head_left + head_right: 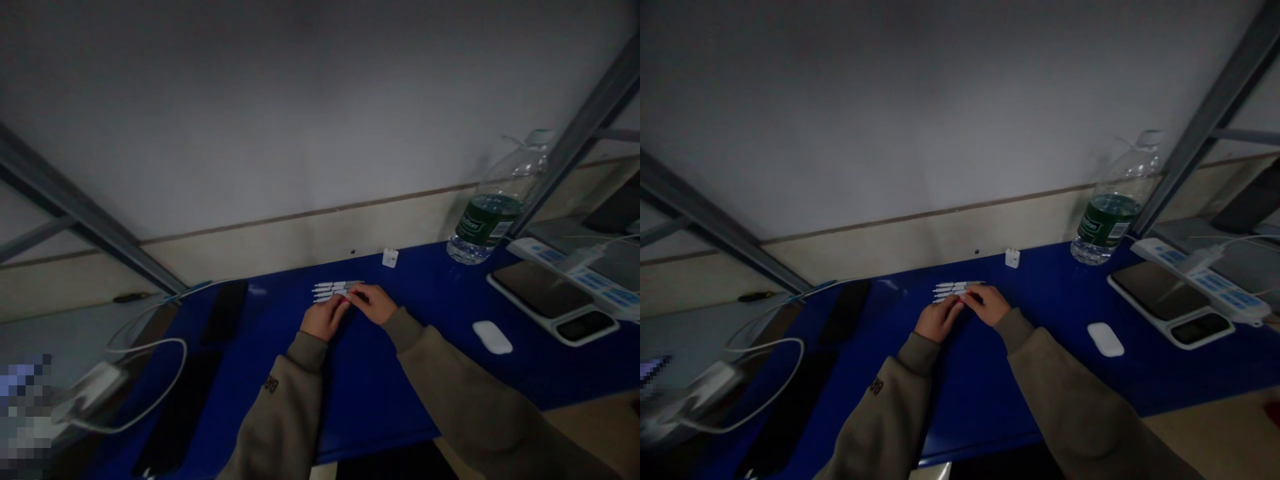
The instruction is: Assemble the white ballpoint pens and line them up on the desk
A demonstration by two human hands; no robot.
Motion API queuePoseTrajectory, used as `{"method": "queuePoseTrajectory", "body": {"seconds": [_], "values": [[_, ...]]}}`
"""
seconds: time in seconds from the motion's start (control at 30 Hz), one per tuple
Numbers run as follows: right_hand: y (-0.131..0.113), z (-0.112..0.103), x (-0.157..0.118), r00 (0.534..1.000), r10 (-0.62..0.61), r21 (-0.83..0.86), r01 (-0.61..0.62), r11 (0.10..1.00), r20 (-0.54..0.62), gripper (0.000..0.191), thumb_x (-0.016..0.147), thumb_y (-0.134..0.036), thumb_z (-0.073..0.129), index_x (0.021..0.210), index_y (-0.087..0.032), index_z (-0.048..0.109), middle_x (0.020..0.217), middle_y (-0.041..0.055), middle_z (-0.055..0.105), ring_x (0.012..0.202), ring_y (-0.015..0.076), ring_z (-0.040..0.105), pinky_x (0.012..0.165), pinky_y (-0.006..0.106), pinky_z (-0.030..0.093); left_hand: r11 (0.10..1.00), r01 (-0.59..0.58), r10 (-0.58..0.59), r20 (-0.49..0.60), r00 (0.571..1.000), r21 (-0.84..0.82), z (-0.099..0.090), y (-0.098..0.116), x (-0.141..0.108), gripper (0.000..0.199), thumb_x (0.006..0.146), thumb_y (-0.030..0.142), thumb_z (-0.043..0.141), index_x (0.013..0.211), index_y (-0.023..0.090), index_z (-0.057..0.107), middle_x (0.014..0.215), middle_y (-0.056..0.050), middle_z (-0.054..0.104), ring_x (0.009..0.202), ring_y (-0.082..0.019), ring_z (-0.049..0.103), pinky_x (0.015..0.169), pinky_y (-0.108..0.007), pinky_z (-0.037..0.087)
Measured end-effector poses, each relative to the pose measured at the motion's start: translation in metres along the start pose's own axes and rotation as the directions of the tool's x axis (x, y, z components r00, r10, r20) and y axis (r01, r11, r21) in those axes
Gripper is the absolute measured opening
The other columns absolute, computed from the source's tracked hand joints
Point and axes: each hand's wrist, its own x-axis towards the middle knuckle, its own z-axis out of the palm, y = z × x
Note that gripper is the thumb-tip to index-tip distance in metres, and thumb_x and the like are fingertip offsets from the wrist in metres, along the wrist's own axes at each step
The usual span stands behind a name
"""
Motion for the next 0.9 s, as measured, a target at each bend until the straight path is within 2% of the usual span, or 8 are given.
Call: {"method": "queuePoseTrajectory", "body": {"seconds": [0.2,0.33,0.43,0.53,0.6,0.67,0.77,0.9], "values": [[-0.004,0.002,-0.002,0.999,0.035,0.05,-0.035,0.998,-0.011,0.03,0.088,-0.037,0.044,0.073,-0.017,0.061,0.064,0.0007,0.059,0.06,0.0134,0.052,0.056,0.025,0.038,0.996,-0.05,0.05,-0.001,0.999,-0.067,-0.006,0.004,-0.003,0.04,0.091,0.051,0.032,0.114,0.027,0.054,0.075,-0.001,0.066,0.071,-0.015,0.063,0.064,-0.022,0.042],[-0.003,0.005,-0.001,0.999,0.035,0.04,-0.033,0.999,-0.03,0.032,0.089,-0.039,0.044,0.075,-0.018,0.062,0.066,0.0013,0.061,0.062,0.0139,0.054,0.058,0.026,0.04,1.0,-0.002,0.002,-0.022,1.0,-0.025,-0.006,0.008,-0.004,0.038,0.092,0.048,0.03,0.112,0.027,0.055,0.088,-0.003,0.067,0.082,-0.017,0.063,0.072,-0.024,0.043],[0.001,0.004,0.0,0.997,0.012,-0.053,-0.016,0.998,-0.075,0.028,0.088,-0.04,0.046,0.082,-0.019,0.063,0.074,0.0024,0.063,0.066,0.0146,0.055,0.063,0.027,0.041,0.998,0.069,-0.068,-0.088,0.994,0.012,-0.007,0.001,-0.001,0.037,0.093,0.044,0.029,0.116,0.026,0.051,0.104,-0.005,0.065,0.092,-0.018,0.061,0.076,-0.025,0.044],[0.008,0.001,0.0,0.988,-0.016,-0.24,-0.022,0.97,-0.153,0.023,0.086,-0.038,0.05,0.082,-0.02,0.063,0.078,0.0037,0.061,0.074,0.0167,0.054,0.07,0.029,0.041,0.977,0.213,-0.204,-0.185,0.961,0.03,-0.011,-0.018,0.003,0.036,0.094,0.039,0.028,0.124,0.025,0.042,0.116,-0.007,0.059,0.094,-0.018,0.061,0.074,-0.026,0.045],[0.015,0.0,-0.001,0.987,-0.013,-0.335,-0.042,0.941,-0.16,0.019,0.086,-0.036,0.051,0.083,-0.02,0.063,0.077,0.004,0.059,0.077,0.0178,0.052,0.073,0.03,0.041,0.932,0.358,-0.34,-0.209,0.917,0.053,-0.015,-0.033,0.005,0.037,0.094,0.04,0.029,0.126,0.023,0.038,0.105,-0.008,0.063,0.084,-0.019,0.063,0.068,-0.028,0.045],[0.023,0.001,-0.002,0.99,0.005,-0.384,-0.06,0.921,-0.143,0.016,0.086,-0.033,0.052,0.086,-0.021,0.063,0.079,0.0042,0.057,0.077,0.018,0.051,0.071,0.03,0.041,0.88,0.467,-0.439,-0.225,0.87,0.09,-0.019,-0.047,0.005,0.035,0.093,0.041,0.03,0.12,0.022,0.041,0.095,-0.007,0.065,0.078,-0.02,0.062,0.065,-0.029,0.044],[0.031,0.003,-0.004,0.994,0.029,-0.422,-0.072,0.904,-0.109,0.014,0.084,-0.03,0.055,0.092,-0.022,0.063,0.082,0.0043,0.056,0.077,0.0177,0.05,0.068,0.029,0.04,0.834,0.527,-0.469,-0.294,0.833,0.163,-0.021,-0.063,0.002,0.03,0.092,0.041,0.033,0.109,0.021,0.048,0.096,-0.008,0.062,0.083,-0.022,0.059,0.067,-0.03,0.043],[0.034,0.004,-0.005,0.996,0.038,-0.447,-0.069,0.892,-0.078,0.014,0.079,-0.026,0.061,0.093,-0.022,0.063,0.084,0.0039,0.054,0.078,0.0175,0.049,0.069,0.03,0.04,0.778,0.551,-0.443,-0.36,0.821,0.301,-0.02,-0.068,-0.001,0.028,0.089,0.038,0.04,0.102,0.017,0.056,0.102,-0.013,0.057,0.096,-0.028,0.05,0.076,-0.038,0.04]]}}
